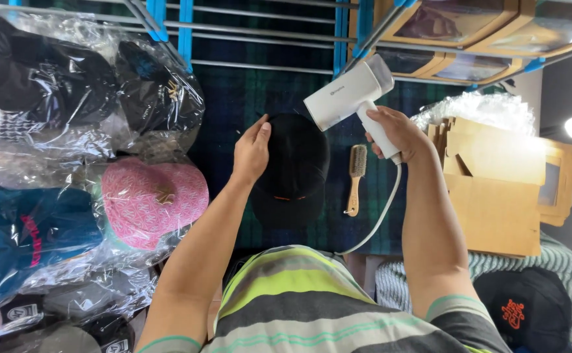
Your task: The person uses a handheld lint remover to clean a black baseball cap placed on a table. They move the device over the cap's surface to remove lint and then use a wooden brush to sweep the cap. The person handles the cap and the tools throughout the process.
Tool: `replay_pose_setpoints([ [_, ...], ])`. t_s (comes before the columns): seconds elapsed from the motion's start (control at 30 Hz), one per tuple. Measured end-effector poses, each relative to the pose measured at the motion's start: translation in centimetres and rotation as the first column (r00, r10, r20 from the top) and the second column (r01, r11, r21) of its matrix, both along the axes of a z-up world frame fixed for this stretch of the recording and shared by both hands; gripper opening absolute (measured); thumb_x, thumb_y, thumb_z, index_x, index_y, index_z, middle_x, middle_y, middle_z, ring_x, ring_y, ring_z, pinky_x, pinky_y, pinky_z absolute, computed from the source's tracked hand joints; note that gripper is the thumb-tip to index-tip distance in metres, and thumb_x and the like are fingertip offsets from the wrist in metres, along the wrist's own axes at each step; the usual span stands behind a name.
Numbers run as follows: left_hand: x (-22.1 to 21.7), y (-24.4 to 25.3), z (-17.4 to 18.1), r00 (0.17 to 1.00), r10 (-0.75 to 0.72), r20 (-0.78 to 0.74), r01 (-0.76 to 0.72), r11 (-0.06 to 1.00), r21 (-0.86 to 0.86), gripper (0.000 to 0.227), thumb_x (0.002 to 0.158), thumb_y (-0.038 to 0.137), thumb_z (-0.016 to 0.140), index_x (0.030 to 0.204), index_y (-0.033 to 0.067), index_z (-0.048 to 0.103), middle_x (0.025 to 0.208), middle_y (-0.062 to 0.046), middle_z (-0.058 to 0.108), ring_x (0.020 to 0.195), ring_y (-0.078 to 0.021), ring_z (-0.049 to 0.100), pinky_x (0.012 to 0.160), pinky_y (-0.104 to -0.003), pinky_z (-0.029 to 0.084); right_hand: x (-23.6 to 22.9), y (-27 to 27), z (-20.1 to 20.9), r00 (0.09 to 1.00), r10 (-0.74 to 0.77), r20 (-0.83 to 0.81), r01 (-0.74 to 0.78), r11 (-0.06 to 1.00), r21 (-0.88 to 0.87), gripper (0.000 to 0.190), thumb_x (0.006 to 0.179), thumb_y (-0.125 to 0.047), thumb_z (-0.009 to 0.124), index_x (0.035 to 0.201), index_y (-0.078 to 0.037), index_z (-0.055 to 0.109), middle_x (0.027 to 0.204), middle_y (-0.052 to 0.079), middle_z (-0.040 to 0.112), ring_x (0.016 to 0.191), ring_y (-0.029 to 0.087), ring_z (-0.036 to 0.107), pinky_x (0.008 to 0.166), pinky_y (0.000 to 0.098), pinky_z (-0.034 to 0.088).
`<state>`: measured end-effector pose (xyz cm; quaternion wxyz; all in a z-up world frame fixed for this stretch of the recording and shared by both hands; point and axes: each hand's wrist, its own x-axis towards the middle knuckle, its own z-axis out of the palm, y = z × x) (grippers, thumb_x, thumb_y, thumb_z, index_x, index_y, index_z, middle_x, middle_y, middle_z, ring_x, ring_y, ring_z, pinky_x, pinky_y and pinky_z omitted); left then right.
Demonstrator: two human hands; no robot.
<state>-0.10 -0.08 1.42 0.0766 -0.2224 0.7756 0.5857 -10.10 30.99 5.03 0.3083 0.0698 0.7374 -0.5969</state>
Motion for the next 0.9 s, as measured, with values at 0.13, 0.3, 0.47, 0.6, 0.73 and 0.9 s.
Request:
replay_pose_setpoints([
  [0.13,-0.2,0.1,-0.8,1.0,0.007,0.003,-0.007,1.0,0.008,0.052,0.106,0.049,0.041,0.148,0.0221,0.057,0.145,-0.015,0.059,0.139,-0.0343,0.05,0.117,-0.047,0.04,0.3,1.4,-2.2,0.997,-0.013,0.081,0.015,1.0,-0.024,0.047,0.101,-0.044,0.06,0.122,-0.003,0.06,0.07,0.012,0.056,0.044,0.02,0.061,0.037,0.0347,0.056],
  [0.3,-0.1,0.0,-1.0,1.0,0.022,-0.001,-0.022,1.0,0.016,0.052,0.106,0.052,0.044,0.147,0.0245,0.058,0.145,-0.015,0.059,0.139,-0.0339,0.05,0.116,-0.047,0.041,2.4,3.9,-4.0,0.99,-0.017,0.138,0.025,0.998,-0.055,0.043,0.101,-0.041,0.059,0.108,0.002,0.061,0.068,0.011,0.052,0.038,0.02,0.056,0.033,0.0357,0.048],
  [0.47,0.0,0.1,-1.1,0.999,0.038,0.018,-0.039,0.999,0.027,0.052,0.105,0.053,0.044,0.147,0.0262,0.058,0.146,-0.011,0.059,0.139,-0.0305,0.051,0.117,-0.044,0.041,8.1,4.8,-4.1,0.98,-0.143,0.141,0.153,0.986,-0.067,0.038,0.103,-0.036,0.055,0.112,0.001,0.059,0.069,0.017,0.049,0.035,0.026,0.054,0.029,0.0395,0.045],
  [0.6,-0.1,-0.2,-1.2,0.999,0.031,0.011,-0.031,0.999,0.031,0.052,0.104,0.053,0.044,0.146,0.0257,0.059,0.146,-0.012,0.059,0.139,-0.0315,0.051,0.117,-0.044,0.042,8.5,5.2,-7.2,0.979,-0.18,0.092,0.191,0.974,-0.125,0.038,0.104,-0.035,0.055,0.12,-0.001,0.059,0.071,0.019,0.048,0.036,0.029,0.055,0.028,0.0418,0.046],
  [0.73,0.1,0.0,-1.4,0.999,0.039,0.004,-0.04,0.998,0.043,0.053,0.105,0.054,0.044,0.147,0.0256,0.058,0.146,-0.012,0.059,0.139,-0.0315,0.051,0.117,-0.046,0.041,7.2,3.8,-8.8,0.964,-0.237,0.122,0.255,0.953,-0.165,0.037,0.103,-0.036,0.056,0.123,-0.005,0.059,0.073,0.017,0.05,0.038,0.026,0.054,0.031,0.0394,0.046],
  [0.9,-0.3,-0.4,-1.3,0.998,0.021,0.059,-0.032,0.982,0.186,0.055,0.103,0.055,0.048,0.148,0.0237,0.056,0.149,-0.012,0.057,0.143,-0.0298,0.047,0.119,-0.044,0.039,11.6,4.1,-8.9,0.929,-0.336,0.156,0.354,0.929,-0.11,0.038,0.102,-0.038,0.057,0.122,-0.005,0.058,0.072,0.02,0.053,0.037,0.028,0.054,0.031,0.0397,0.044],
])
